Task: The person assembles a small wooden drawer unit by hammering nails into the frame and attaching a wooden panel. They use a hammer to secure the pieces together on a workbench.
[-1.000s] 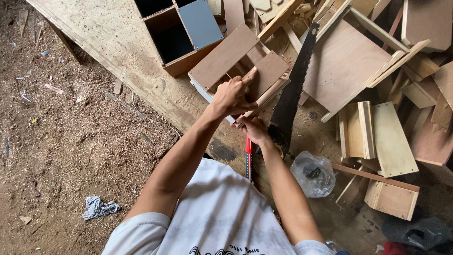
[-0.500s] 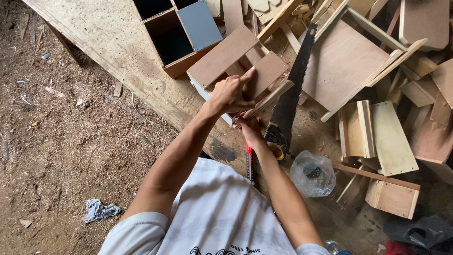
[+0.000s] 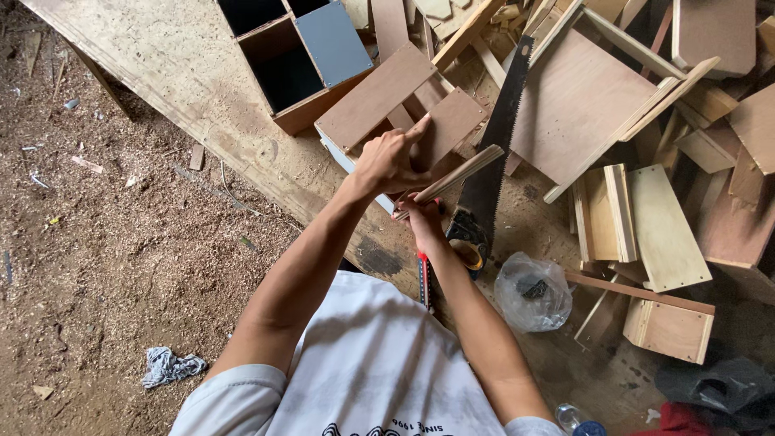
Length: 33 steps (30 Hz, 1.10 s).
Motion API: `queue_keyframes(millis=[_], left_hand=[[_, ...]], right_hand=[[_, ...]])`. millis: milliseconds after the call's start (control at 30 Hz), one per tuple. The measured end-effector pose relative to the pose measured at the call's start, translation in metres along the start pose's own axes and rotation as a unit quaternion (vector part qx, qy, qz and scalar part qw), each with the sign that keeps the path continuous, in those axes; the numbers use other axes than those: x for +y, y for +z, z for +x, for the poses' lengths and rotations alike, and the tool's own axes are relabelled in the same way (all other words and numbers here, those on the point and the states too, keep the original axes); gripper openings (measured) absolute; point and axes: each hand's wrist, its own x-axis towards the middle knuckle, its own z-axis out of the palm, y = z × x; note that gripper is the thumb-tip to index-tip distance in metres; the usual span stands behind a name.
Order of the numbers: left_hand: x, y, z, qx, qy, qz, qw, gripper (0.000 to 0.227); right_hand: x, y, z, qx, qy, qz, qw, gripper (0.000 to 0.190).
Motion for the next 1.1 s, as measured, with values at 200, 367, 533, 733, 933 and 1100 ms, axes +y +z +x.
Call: queue_keyframes(millis=[200,367,533,733,933,1100], left_hand=[[0.005,-0.001,0.003,-0.006,-0.014,0.013,1.000,0.114],[0.003,-0.007,0.015,-0.019,-0.002,0.020,1.000,0.119],[0.011,-0.004,0.014,0.022,-0.084,-0.025,0.996,0.090],[0.013,-0.011,0.018,0.013,-0.135,-0.047,0.990,0.071],[0.014,-0.018,0.018,-0.003,-0.139,-0.059,0.988,0.067],[0.009,-0.021,0.021,0.014,-0.134,-0.073,0.988,0.066]], right_hand=[[-0.012,-0.012,0.005,0.003,0.002,0.098,0.995,0.018],[-0.047,0.004,0.035,0.006,0.060,0.226,0.972,0.033],[-0.067,0.027,0.042,0.052,0.015,0.266,0.962,0.038],[-0.061,0.048,0.052,0.214,-0.017,0.243,0.946,0.039],[-0.061,0.054,0.057,0.248,0.000,0.195,0.949,0.043],[-0.065,0.056,0.060,0.266,0.023,0.163,0.950,0.049]])
